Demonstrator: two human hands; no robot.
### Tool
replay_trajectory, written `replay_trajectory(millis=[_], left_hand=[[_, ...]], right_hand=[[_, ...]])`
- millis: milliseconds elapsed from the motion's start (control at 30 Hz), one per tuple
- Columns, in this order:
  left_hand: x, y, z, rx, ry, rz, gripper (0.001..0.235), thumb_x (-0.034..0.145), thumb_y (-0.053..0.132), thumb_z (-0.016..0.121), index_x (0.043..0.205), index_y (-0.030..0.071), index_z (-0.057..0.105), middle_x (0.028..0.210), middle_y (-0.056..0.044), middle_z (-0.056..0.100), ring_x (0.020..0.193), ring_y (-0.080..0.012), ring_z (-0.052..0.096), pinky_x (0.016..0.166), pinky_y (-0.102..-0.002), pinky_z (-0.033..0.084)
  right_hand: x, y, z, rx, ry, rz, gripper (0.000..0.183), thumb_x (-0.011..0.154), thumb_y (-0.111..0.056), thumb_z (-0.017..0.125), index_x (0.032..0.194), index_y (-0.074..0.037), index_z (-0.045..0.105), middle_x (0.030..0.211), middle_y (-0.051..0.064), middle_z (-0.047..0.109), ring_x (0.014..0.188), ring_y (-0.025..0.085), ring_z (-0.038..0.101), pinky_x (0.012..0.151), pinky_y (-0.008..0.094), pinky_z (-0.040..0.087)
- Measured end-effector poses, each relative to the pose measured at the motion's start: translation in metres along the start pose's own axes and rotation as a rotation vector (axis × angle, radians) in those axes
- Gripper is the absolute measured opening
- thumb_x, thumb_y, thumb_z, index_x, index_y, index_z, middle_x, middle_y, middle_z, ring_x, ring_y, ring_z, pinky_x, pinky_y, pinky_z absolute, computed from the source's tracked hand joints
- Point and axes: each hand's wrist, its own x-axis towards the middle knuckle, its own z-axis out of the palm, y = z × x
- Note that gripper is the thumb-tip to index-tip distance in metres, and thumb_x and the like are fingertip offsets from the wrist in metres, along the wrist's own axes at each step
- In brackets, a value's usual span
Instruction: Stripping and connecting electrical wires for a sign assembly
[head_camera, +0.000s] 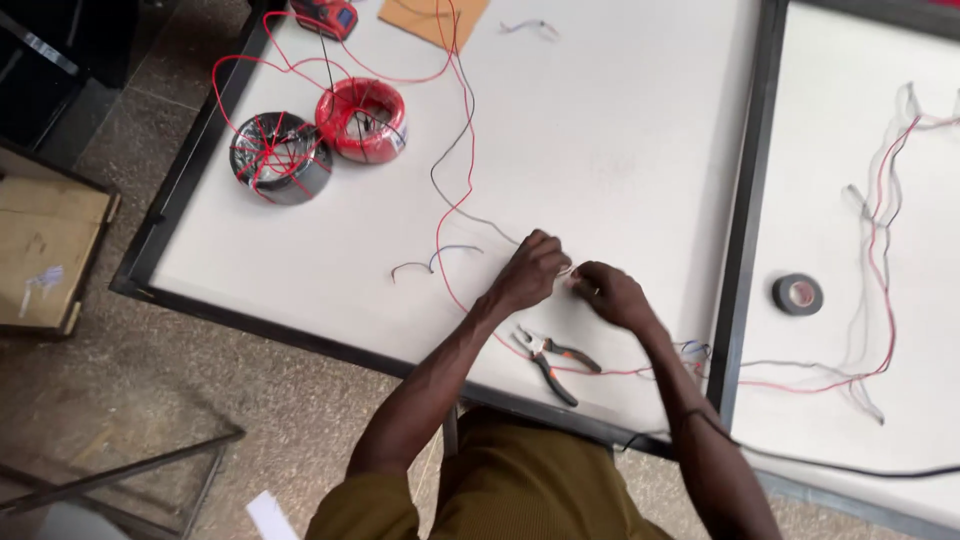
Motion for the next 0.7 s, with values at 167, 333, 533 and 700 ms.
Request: replay_trajectory(millis=[167, 333, 533, 700], left_hand=[[0.0, 0.005, 0.004, -0.084, -0.029, -0.063, 0.009, 0.109, 0.009, 0.069, 0.106, 0.006, 0.078, 0.097, -0.01, 0.066, 0.111, -0.0363, 0.066, 0.103, -0.05, 0.055], [0.003, 0.009, -0.006, -0.116, -0.099, -0.117, 0.012, 0.11, 0.007, 0.067, 0.103, 0.006, 0.077, 0.095, -0.007, 0.064, 0.111, -0.0332, 0.065, 0.104, -0.049, 0.054], [-0.002, 0.004, -0.002, -0.075, -0.158, -0.126, 0.012, 0.109, 0.008, 0.069, 0.101, 0.005, 0.078, 0.094, -0.006, 0.064, 0.111, -0.0306, 0.064, 0.105, -0.047, 0.053], [0.0, 0.006, 0.006, 0.008, -0.107, -0.017, 0.005, 0.107, 0.007, 0.072, 0.104, 0.006, 0.076, 0.098, -0.009, 0.063, 0.113, -0.034, 0.064, 0.104, -0.049, 0.055]], right_hand=[[-0.001, 0.002, 0.034, -0.595, 0.482, -0.215, 0.028, 0.103, -0.02, 0.079, 0.13, -0.021, 0.07, 0.1, 0.001, 0.07, 0.096, 0.026, 0.08, 0.071, 0.039, 0.066], [0.006, 0.013, 0.043, -0.691, 0.57, -0.345, 0.005, 0.102, -0.017, 0.075, 0.107, -0.019, 0.077, 0.086, -0.003, 0.066, 0.079, 0.021, 0.077, 0.06, 0.032, 0.059], [0.012, 0.009, 0.03, -0.707, 0.373, -0.304, 0.006, 0.098, -0.023, 0.076, 0.101, -0.019, 0.074, 0.081, -0.003, 0.063, 0.072, 0.021, 0.074, 0.058, 0.034, 0.055], [0.023, 0.01, 0.005, 0.682, -0.089, 0.192, 0.026, 0.106, -0.026, 0.061, 0.092, -0.006, 0.07, 0.07, 0.003, 0.057, 0.056, 0.02, 0.072, 0.058, 0.035, 0.06]])
